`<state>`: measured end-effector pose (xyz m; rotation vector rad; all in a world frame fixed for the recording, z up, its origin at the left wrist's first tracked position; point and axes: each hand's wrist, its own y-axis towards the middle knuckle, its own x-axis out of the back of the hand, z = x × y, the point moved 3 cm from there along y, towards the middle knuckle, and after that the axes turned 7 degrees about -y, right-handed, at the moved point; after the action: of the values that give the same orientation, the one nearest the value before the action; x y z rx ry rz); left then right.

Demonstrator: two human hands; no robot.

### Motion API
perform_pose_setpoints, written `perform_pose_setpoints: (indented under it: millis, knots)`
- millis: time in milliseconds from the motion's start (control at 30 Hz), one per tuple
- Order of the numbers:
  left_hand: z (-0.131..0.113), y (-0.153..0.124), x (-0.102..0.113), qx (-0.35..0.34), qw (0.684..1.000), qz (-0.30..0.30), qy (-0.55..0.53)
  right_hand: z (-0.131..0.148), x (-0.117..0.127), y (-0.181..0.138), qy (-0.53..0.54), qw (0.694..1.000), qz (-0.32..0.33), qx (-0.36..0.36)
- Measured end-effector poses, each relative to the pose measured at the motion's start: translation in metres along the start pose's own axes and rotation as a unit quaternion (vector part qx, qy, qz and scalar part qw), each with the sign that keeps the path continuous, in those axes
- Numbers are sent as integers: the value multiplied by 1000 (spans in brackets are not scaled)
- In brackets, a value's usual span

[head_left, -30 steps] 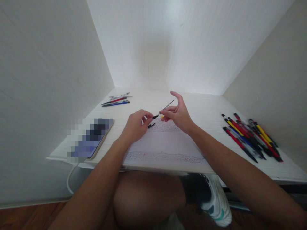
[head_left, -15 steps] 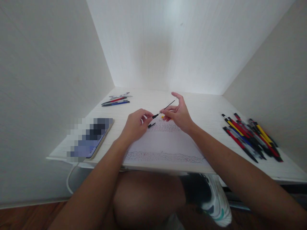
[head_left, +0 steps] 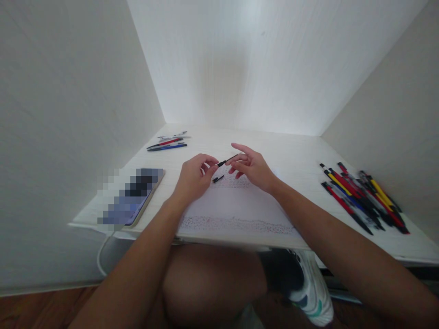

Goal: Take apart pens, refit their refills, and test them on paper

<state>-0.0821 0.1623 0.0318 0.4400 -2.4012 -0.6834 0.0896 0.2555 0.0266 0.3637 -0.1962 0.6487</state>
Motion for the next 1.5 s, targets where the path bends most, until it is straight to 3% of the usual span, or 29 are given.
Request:
perform_pose_setpoints:
  millis: [133,233,333,400,533,833,1100,1300,1500]
  knots:
    - [2,1,2,20,999,-30,-3,-8,11,5,-32,998,-49,21]
    - [5,2,2,26,999,-37,3,-12,16,7,-187,978,-68,62]
    - [10,2,3,43,998,-40,27,-13,11,7,-357,928,-16,107]
    - [15,2,4,61,996,-40,51,-13,6,6,-416,901,35,119]
    - [27,2,6,97,989,-33,102,-16,1,7,-441,886,85,116]
    - [28,0,6,139,960,34,240,-21,3,6,-444,883,58,141]
    - [24,-1,4,143,945,63,287,-19,16,12,-362,916,-76,156]
    - [22,-2,-2,63,949,48,305,-32,49,22,-315,920,-214,90]
    - [21,30,-11,27,946,65,316,-46,66,26,-275,917,-286,34]
